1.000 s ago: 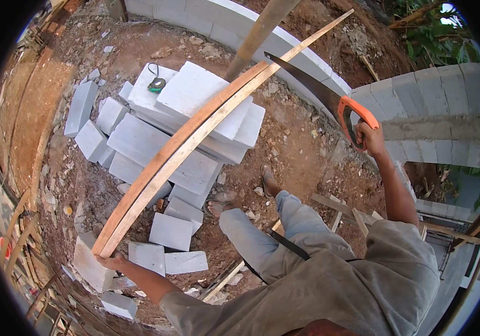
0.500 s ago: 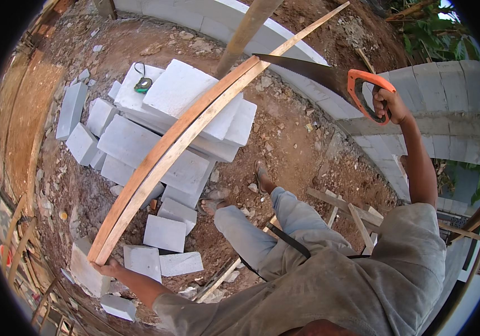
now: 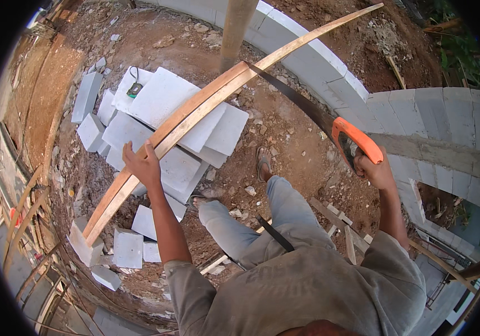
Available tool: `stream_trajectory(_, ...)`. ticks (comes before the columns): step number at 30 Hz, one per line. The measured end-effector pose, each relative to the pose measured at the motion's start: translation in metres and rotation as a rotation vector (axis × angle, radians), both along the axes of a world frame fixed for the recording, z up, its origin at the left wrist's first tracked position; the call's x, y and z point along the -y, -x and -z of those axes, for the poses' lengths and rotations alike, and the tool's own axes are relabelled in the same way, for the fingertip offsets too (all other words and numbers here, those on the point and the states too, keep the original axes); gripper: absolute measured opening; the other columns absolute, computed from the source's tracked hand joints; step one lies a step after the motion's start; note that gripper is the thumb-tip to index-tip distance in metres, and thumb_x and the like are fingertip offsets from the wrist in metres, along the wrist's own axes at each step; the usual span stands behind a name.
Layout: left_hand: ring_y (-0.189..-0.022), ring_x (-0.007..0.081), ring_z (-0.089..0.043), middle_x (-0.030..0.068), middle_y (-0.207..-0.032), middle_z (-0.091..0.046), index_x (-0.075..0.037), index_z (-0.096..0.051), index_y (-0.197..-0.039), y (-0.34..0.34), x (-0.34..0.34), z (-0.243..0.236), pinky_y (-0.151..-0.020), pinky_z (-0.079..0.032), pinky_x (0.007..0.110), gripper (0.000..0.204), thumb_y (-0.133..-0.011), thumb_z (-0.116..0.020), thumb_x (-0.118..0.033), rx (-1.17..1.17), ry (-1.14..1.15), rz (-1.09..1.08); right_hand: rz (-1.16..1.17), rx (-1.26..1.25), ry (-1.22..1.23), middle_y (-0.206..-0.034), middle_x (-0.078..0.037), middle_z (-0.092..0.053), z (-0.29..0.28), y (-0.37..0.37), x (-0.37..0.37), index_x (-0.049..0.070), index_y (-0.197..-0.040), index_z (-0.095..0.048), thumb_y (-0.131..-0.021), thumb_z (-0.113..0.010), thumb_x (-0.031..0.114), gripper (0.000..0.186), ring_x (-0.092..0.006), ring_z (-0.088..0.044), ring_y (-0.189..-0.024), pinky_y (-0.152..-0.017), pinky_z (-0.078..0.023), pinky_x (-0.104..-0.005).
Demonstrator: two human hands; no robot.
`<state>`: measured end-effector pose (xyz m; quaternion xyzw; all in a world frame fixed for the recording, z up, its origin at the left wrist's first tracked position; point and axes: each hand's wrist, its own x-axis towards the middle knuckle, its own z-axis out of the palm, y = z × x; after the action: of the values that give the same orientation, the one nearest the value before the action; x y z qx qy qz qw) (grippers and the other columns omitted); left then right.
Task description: The person positions a long wooden plank on stacked white blocks, saws it with a hand saw, then measures the cut piece with a tape measure. The person handles the plank and saw throughout, and the cut piece is set aside on the ground.
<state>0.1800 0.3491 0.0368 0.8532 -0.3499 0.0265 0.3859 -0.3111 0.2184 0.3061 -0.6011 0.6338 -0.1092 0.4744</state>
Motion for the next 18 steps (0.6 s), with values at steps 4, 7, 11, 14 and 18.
stream_trajectory(4,-0.142,0.0371,-0.034,0.0208,-0.149,-0.04,-0.002,-0.041,-0.145,0.125,0.167,0.011,-0.114,-0.023,0.062,0.096,-0.078,-0.07,-0.065,0.215,-0.348,0.541,-0.03,0.04,-0.032,-0.065,-0.001,-0.054,0.028,0.026,-0.015,0.001,-0.077,-0.056,-0.078,-0.061,0.008,0.008,-0.0104,-0.05,-0.057,-0.053,-0.041,-0.0284)
stream_trajectory(7,-0.122,0.0331,-0.05,0.0167,-0.126,-0.057,-0.002,-0.052,-0.133,0.145,0.231,0.017,-0.099,-0.038,0.053,0.081,-0.08,-0.069,-0.061,0.271,-0.454,0.378,-0.059,0.143,-0.008,-0.065,-0.003,-0.055,0.045,0.039,-0.028,0.001,-0.074,-0.058,-0.074,-0.062,0.004,0.005,-0.0118,-0.053,-0.058,-0.055,-0.043,-0.0288)
stream_trajectory(11,-0.107,0.0306,-0.055,0.0136,-0.108,-0.061,-0.005,-0.058,-0.125,0.141,0.229,0.053,-0.089,-0.04,0.045,0.062,-0.09,-0.06,-0.056,0.367,-0.504,0.426,-0.073,0.218,-0.008,-0.064,-0.007,-0.057,0.064,0.075,-0.028,0.0,-0.072,-0.06,-0.069,-0.062,0.002,0.004,-0.0164,-0.055,-0.054,-0.053,-0.044,-0.0305)
stream_trajectory(14,-0.11,0.0318,-0.053,0.016,-0.115,-0.059,-0.002,-0.055,-0.128,0.142,0.225,0.062,-0.092,-0.039,0.044,0.074,-0.087,-0.058,-0.064,0.246,-0.492,0.524,-0.092,0.215,0.013,-0.064,-0.009,-0.058,0.069,0.093,-0.018,0.0,-0.072,-0.06,-0.068,-0.062,0.001,0.004,-0.0202,-0.057,-0.053,-0.053,-0.045,-0.0312)
stream_trajectory(18,-0.107,0.0325,-0.053,0.0176,-0.112,-0.057,0.002,-0.053,-0.126,0.155,0.232,0.036,-0.089,-0.039,0.046,0.089,-0.077,-0.065,-0.071,0.349,-0.588,0.569,-0.138,0.235,0.053,-0.063,-0.01,-0.058,0.088,0.097,-0.021,0.001,-0.071,-0.06,-0.067,-0.063,0.002,0.005,-0.0241,-0.058,-0.052,-0.051,-0.045,-0.0332)
